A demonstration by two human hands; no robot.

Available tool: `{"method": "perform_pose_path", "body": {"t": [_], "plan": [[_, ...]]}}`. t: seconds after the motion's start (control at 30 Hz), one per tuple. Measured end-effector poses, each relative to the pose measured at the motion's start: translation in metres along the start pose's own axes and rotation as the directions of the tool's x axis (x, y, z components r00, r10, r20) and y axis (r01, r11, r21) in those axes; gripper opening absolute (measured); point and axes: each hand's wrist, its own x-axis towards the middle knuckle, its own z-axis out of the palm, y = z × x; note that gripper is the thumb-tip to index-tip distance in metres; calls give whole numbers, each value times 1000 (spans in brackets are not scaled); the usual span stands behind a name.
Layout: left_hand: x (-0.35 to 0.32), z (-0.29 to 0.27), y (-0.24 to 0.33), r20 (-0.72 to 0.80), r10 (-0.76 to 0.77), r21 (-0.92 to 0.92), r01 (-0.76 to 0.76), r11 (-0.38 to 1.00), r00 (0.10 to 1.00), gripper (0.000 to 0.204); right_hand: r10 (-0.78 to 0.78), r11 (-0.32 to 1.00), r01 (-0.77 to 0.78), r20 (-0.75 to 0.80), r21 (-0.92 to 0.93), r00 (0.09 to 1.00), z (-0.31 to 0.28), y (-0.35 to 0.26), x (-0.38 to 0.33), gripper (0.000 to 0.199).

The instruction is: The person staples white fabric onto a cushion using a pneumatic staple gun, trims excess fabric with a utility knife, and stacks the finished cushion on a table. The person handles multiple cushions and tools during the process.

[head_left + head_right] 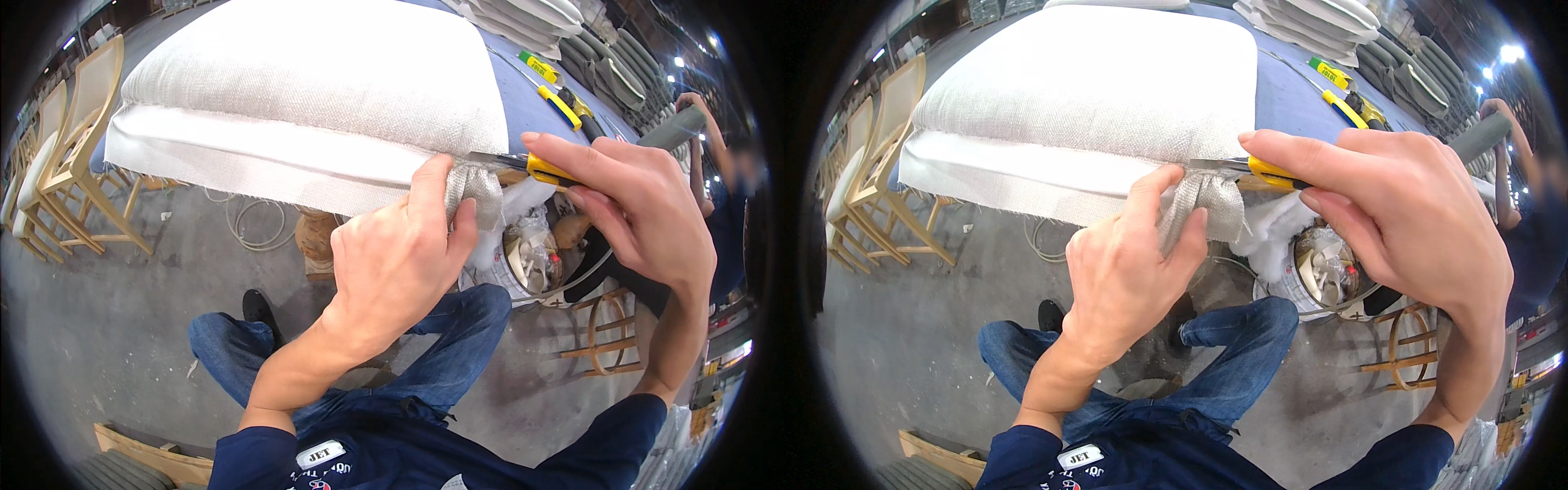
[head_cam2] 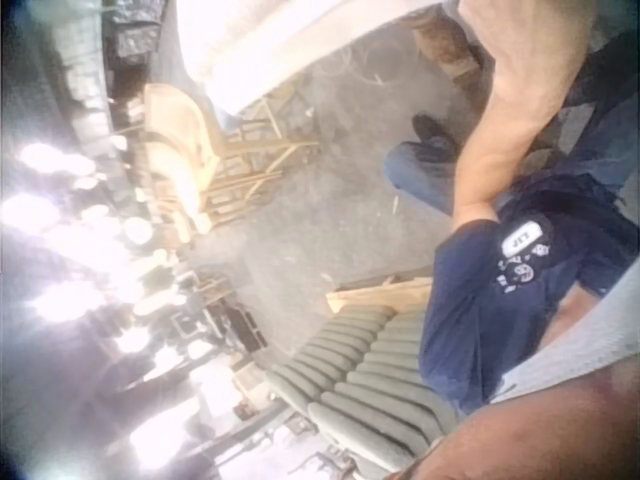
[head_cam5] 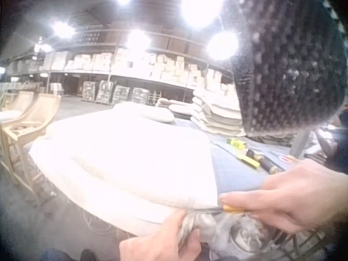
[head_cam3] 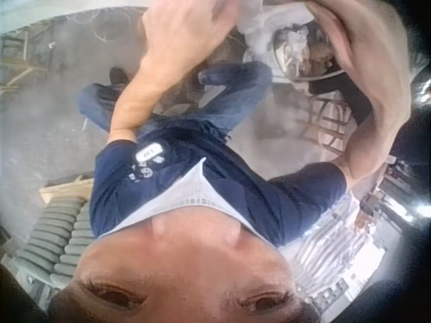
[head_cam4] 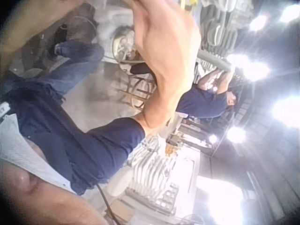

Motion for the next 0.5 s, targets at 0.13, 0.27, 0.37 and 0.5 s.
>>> {"method": "perform_pose_path", "body": {"t": [0.13, 0.27, 0.37, 0.5], "plan": [[-6, -1, 2, -4, 7, -11, -7, 1000, 1000, 32, 16, 999, -16, 14, -34, 1000, 3, -2, 3, 54], [-5, 2, -8, 20, 0, -141, 3, 990, 1000, 24, 57, 995, -52, 63, -90, 996, 3, -4, 3, 54], [-3, 7, -7, -13, 6, -220, -9, 975, 1000, 23, 56, 995, -52, 42, -90, 998, 5, 0, 0, 55], [2, 6, -2, 9, -43, -192, 44, 981, 999, 26, 72, 993, -68, 43, -98, 996, 3, -1, -2, 55]]}}
